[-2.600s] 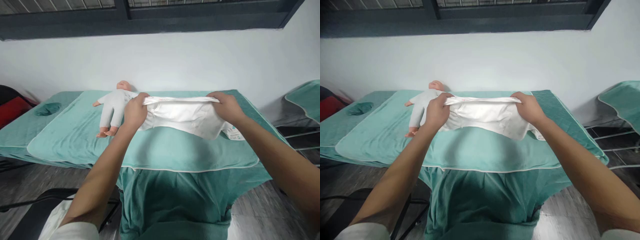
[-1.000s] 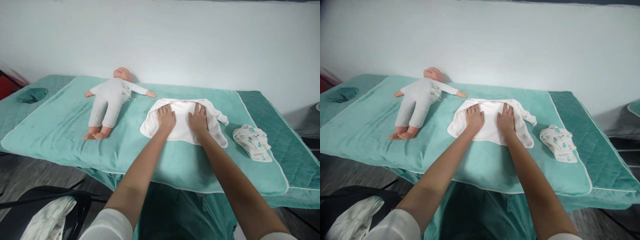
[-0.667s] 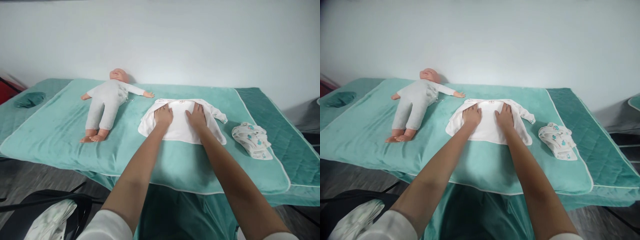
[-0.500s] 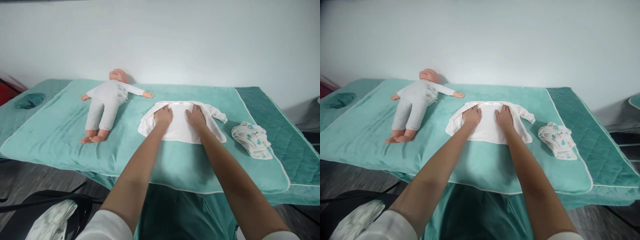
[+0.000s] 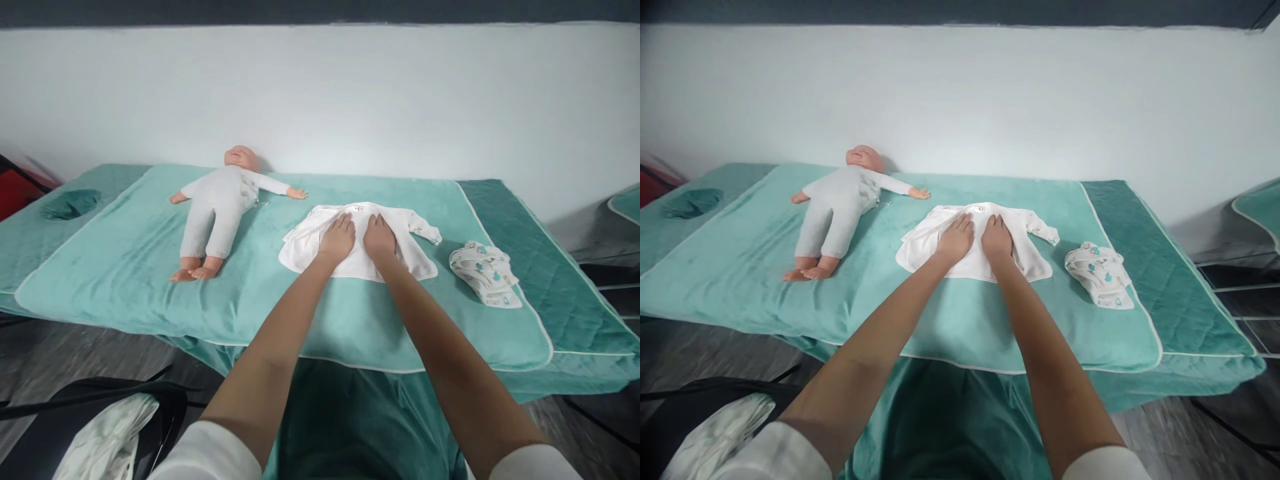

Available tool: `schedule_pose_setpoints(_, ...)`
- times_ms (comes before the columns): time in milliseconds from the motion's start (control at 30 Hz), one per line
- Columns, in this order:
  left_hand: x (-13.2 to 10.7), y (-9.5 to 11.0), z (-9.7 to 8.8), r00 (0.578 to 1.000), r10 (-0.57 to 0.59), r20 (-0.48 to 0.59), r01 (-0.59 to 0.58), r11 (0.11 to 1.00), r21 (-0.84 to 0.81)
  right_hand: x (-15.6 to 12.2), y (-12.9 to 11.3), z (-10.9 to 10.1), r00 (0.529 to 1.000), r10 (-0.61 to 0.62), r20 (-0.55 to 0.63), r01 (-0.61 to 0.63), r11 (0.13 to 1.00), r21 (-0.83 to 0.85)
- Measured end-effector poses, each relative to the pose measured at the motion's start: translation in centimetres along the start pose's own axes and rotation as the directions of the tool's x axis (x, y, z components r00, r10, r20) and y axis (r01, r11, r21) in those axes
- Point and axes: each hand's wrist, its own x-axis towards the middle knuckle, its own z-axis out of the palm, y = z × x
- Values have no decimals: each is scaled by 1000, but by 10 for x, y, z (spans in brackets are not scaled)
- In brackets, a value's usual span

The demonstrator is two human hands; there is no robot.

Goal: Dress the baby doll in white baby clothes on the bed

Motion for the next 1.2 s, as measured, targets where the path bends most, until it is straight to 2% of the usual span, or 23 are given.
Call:
schedule_pose_setpoints(67, -4, 0, 1, 999, 15, 47, -14, 1000, -27, -5, -1, 2, 998, -64, 10, 64, 998, -2)
schedule_pose_setpoints(167, -7, 0, 0, 997, -52, 66, 54, 998, -43, -11, 0, 5, 993, -114, 17, 113, 994, 4)
schedule_pose_setpoints(433, -19, 3, -6, 986, -136, 100, 140, 990, -32, -28, 0, -4, 991, -98, 91, 100, 995, -14)
schedule_pose_setpoints(600, -29, 2, -7, 987, -116, 115, 119, 993, -23, -54, 11, -10, 966, -229, 116, 234, 972, -31)
schedule_pose_setpoints(700, -31, 0, -6, 990, -110, 88, 112, 993, -24, -72, 24, -23, 913, -363, 186, 342, 930, 136)
schedule_pose_setpoints(767, -30, -1, -5, 992, -109, 66, 111, 993, -26, -76, 37, -38, 857, -458, 237, 345, 851, 396)
schedule_pose_setpoints(800, -28, -2, -4, 992, -109, 61, 111, 993, -25, -73, 46, -46, 854, -471, 222, 304, 797, 523)
schedule_pose_setpoints(833, -27, -3, -3, 992, -108, 60, 110, 994, -24, -68, 56, -55, 881, -441, 174, 253, 748, 614)
schedule_pose_setpoints(867, -25, -4, -2, 993, -106, 59, 108, 994, -22, -61, 67, -63, 927, -362, 95, 214, 721, 659)
schedule_pose_setpoints(900, -23, -4, -2, 993, -106, 59, 107, 994, -21, -51, 80, -69, 969, -248, -22, 202, 732, 651)
schedule_pose_setpoints(933, -20, -5, -2, 992, -107, 62, 109, 994, -20, -41, 92, -73, 980, -145, -133, 196, 780, 594)
schedule_pose_setpoints(967, -18, -5, -1, 992, -109, 65, 111, 994, -20, -32, 104, -74, 973, -59, -223, 167, 848, 503)
schedule_pose_setpoints(1000, -16, -6, -2, 991, -111, 68, 113, 993, -22, -23, 114, -73, 964, -18, -266, 129, 905, 405)
schedule_pose_setpoints(1100, -10, -7, -2, 990, -119, 73, 121, 992, -24, -9, 131, -60, 973, 60, -221, -17, 981, 192)
schedule_pose_setpoints(1200, -5, -9, -1, 990, -117, 82, 119, 993, -18, -6, 136, -47, 966, 129, -223, -101, 986, 131)
